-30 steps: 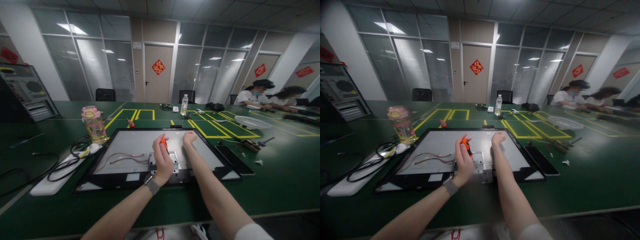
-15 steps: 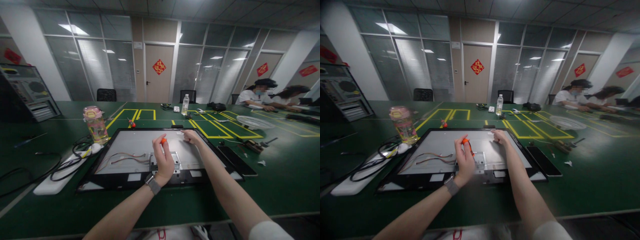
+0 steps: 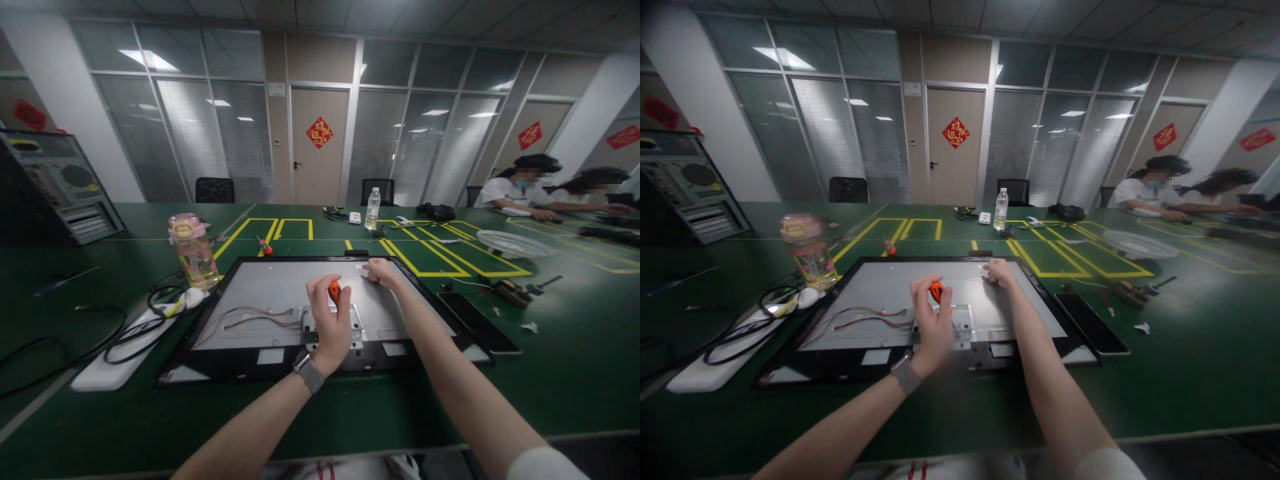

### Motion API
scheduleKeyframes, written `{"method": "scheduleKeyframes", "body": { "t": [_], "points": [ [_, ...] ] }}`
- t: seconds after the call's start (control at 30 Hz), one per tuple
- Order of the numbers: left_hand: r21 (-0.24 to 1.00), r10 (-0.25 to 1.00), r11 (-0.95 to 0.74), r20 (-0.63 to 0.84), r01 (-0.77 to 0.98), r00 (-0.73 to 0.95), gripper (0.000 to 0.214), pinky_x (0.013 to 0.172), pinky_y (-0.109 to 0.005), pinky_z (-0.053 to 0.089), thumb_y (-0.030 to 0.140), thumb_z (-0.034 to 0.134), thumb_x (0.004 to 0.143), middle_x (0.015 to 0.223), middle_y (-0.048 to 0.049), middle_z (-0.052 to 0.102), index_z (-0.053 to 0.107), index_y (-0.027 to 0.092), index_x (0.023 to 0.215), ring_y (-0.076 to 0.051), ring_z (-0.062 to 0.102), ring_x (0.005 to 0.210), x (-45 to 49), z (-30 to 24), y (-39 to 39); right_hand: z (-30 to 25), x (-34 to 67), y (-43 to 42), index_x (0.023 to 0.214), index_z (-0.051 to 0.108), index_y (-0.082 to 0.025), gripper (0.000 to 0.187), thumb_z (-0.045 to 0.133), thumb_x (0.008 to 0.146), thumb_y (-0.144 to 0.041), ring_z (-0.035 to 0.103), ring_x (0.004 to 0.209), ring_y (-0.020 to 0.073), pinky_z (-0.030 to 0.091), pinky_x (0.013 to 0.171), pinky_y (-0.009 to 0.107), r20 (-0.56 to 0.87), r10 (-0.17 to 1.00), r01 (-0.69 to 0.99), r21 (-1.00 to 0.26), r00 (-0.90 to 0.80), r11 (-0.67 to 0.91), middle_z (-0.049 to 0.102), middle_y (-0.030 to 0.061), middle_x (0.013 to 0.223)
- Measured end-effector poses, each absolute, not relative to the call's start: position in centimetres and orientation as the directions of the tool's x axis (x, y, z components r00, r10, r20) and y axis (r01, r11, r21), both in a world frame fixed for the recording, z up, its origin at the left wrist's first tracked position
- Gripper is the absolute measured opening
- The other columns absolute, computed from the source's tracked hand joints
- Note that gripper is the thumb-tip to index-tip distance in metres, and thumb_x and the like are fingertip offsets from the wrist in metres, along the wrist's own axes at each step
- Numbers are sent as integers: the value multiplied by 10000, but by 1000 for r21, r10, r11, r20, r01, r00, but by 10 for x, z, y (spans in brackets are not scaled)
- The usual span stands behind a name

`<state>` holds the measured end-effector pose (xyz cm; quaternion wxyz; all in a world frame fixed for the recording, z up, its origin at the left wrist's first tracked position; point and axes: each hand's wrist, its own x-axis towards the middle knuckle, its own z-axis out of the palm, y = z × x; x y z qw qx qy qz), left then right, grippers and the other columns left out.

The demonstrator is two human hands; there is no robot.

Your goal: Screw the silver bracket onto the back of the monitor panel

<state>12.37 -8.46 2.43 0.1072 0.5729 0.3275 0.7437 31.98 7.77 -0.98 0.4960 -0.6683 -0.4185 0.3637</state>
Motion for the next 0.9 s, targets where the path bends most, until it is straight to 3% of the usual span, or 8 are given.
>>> {"method": "scheduleKeyframes", "body": {
  "t": [0.2,0.3,0.43,0.6,0.7,0.77,0.83,0.9],
  "points": [
    [670,589,-711,733,214,-339,240,839,-320,433,261,403,959,977,-77,527,582,199,1106,-187,511,907,123,24,-84,-18,315,74,1163,567,-156,308,573,922,-346,607,998,247,529,839,420,135,739,273,-960,660,-69,591,49,1176],
    [682,616,-713,720,164,-320,285,830,-314,438,263,346,976,1000,-87,548,559,197,1153,-187,526,909,123,21,-85,-20,315,70,1163,566,-194,255,540,944,-322,604,995,205,525,852,403,188,634,302,-950,750,-77,581,68,1208],
    [664,618,-730,743,165,-258,285,853,-330,447,259,332,975,1039,-97,572,565,194,1126,-194,545,950,120,18,-85,-17,315,64,1178,554,-174,287,560,933,-325,608,995,215,528,842,415,222,630,361,-927,745,-101,584,69,1194],
    [598,581,-768,801,228,-144,298,904,-365,450,224,345,964,1092,-108,606,596,187,1121,-209,552,1035,109,25,-83,-17,307,46,1141,574,-157,283,570,925,-340,619,962,220,536,814,400,237,771,451,-890,591,-72,605,51,1142],
    [603,599,-764,795,229,-95,283,894,-373,462,212,388,952,1072,-101,644,609,197,1128,-210,578,1011,100,30,-85,-23,294,21,786,638,-140,226,555,899,-318,628,749,192,516,675,298,252,864,489,-872,436,8,652,24,769],
    [595,603,-776,797,212,-29,266,888,-372,469,203,422,938,1056,-95,653,623,206,1113,-209,588,1000,95,34,-86,-25,286,0,683,618,-167,209,607,837,-308,616,668,179,496,626,268,254,927,497,-864,277,88,623,-2,636],
    [589,606,-785,795,192,39,247,863,-360,479,197,464,920,1013,-80,659,643,222,1088,-206,594,973,90,40,-87,-23,284,-22,775,656,-183,139,641,798,-319,638,724,179,508,683,267,248,963,481,-860,107,169,673,3,717],
    [607,625,-774,778,178,62,216,821,-338,488,202,523,889,955,-61,648,666,233,1048,-195,598,915,86,45,-86,-14,287,-41,976,677,-202,250,648,798,-375,641,925,199,494,849,298,243,969,457,-856,-54,240,706,36,980]
  ]
}}
